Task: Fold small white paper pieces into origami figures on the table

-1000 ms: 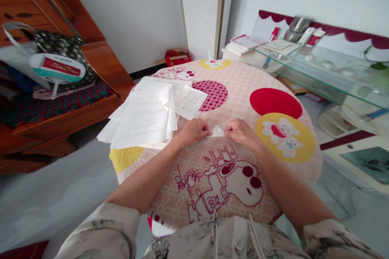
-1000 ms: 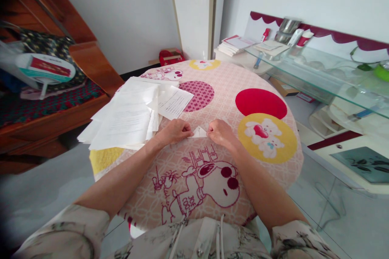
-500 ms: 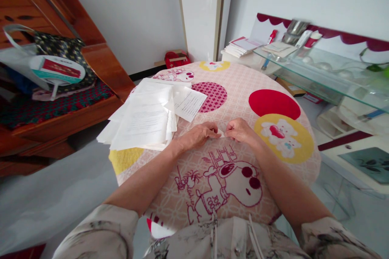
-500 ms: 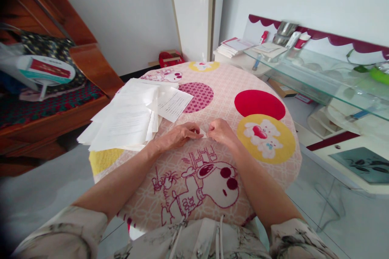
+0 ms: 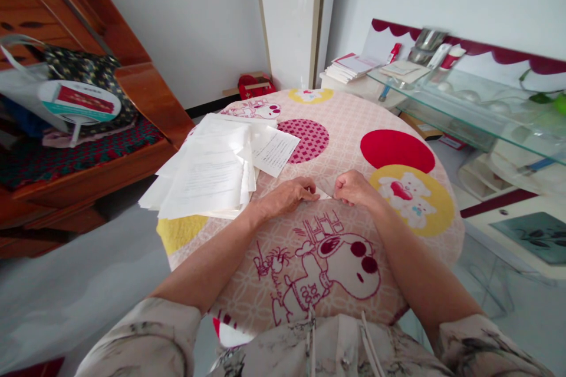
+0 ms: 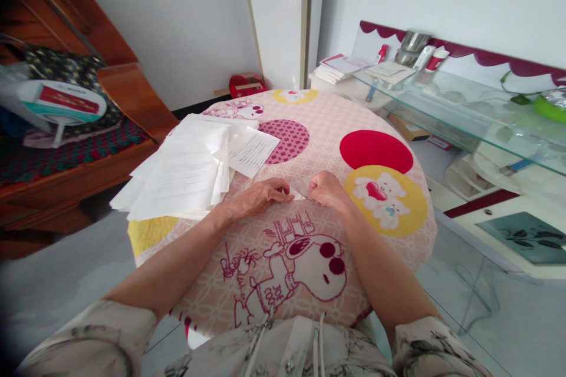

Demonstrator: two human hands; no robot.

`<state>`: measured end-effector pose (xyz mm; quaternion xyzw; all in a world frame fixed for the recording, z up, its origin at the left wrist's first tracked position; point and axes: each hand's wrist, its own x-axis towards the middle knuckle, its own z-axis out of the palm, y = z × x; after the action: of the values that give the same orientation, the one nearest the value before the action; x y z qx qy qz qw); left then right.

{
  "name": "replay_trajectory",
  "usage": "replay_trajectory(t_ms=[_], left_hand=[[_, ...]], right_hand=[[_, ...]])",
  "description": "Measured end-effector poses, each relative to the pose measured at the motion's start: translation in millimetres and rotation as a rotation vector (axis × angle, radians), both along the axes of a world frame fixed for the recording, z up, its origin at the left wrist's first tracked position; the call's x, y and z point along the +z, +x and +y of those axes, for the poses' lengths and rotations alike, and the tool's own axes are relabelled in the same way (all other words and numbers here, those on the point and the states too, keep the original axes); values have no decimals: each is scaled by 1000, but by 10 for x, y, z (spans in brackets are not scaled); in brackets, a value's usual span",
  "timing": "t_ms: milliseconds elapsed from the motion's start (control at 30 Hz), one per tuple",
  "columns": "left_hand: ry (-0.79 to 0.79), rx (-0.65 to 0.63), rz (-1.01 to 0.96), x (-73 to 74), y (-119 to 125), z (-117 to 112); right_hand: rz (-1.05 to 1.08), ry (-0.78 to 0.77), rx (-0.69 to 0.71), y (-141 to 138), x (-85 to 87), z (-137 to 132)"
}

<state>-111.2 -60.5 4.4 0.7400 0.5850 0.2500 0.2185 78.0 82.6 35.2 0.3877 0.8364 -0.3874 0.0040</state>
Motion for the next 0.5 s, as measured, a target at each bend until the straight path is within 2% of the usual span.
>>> replay_trajectory(t_ms=[167, 267, 400, 500], left_hand=[[52, -40, -6, 11, -6, -7], [75, -13, -40, 28, -21, -13], [62, 135, -58, -6, -67, -4], [43, 177, -99, -44, -89, 10]], right_hand=[[283, -147, -20, -73, -15, -120], [268, -217, 3, -175, -51, -233], [173, -89, 26, -258, -54, -304], [125, 39, 77, -294, -30, -319]])
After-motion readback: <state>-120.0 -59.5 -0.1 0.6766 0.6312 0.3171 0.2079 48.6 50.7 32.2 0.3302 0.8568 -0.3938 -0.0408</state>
